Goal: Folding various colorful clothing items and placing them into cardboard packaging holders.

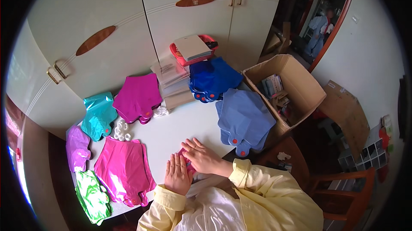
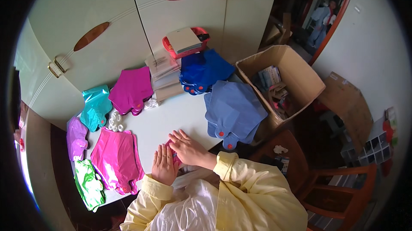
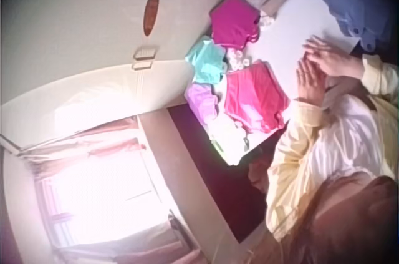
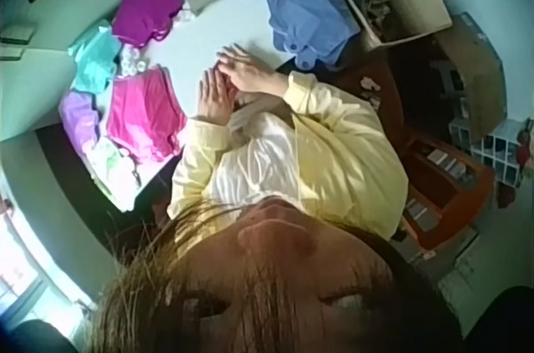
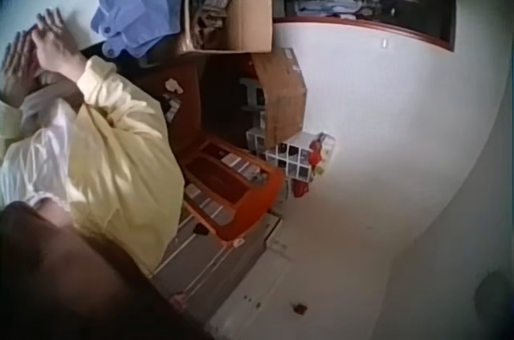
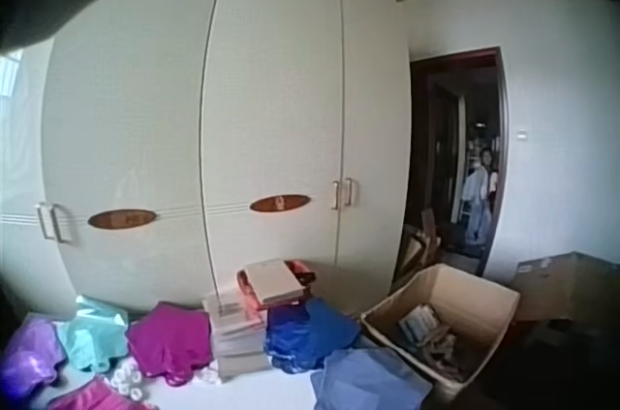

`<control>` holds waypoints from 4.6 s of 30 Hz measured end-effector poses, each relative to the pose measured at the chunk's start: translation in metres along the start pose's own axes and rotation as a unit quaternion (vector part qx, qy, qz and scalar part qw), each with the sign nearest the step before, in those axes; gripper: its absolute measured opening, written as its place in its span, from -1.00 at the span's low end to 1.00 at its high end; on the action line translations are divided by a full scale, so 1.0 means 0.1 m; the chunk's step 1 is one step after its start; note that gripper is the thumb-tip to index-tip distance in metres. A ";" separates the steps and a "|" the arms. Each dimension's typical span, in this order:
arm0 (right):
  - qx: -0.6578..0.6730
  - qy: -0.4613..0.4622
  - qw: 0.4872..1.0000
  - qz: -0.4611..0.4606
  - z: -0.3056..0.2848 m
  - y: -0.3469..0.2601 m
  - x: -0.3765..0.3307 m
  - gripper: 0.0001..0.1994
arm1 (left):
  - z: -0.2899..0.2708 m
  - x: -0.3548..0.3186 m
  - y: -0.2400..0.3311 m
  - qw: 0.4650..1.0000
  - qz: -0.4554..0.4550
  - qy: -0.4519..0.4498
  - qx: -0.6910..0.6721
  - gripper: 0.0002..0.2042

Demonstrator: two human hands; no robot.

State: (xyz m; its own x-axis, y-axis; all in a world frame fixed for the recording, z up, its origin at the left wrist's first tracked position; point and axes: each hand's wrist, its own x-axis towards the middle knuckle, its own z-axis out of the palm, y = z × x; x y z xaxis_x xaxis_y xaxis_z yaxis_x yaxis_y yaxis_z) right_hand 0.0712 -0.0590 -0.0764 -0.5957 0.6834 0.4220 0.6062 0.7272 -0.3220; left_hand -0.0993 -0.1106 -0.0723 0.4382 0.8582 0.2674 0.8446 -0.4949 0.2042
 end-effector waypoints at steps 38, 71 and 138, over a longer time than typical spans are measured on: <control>-0.058 0.002 0.997 0.044 -0.28 0.08 0.14 -0.55 | -0.03 0.01 -0.19 0.998 0.040 -0.018 0.050 -0.54; 0.000 -0.085 0.996 0.006 0.01 -0.19 0.02 -0.25 | -0.35 1.85 -0.62 0.982 0.115 0.000 0.149 -0.93; 0.197 -0.163 0.929 0.268 -0.05 -0.08 0.53 -0.34 | -0.33 -0.35 -0.19 0.998 -0.016 -0.057 0.011 -0.30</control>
State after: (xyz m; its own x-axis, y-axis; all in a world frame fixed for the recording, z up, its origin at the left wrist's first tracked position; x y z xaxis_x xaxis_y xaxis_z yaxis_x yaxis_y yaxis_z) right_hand 0.0374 -0.0288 -0.0475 -0.4298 0.8910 -0.1463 0.6605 0.1997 -0.7238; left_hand -0.1410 -0.1356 -0.0542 0.4412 0.8843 0.1525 0.8649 -0.4644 0.1903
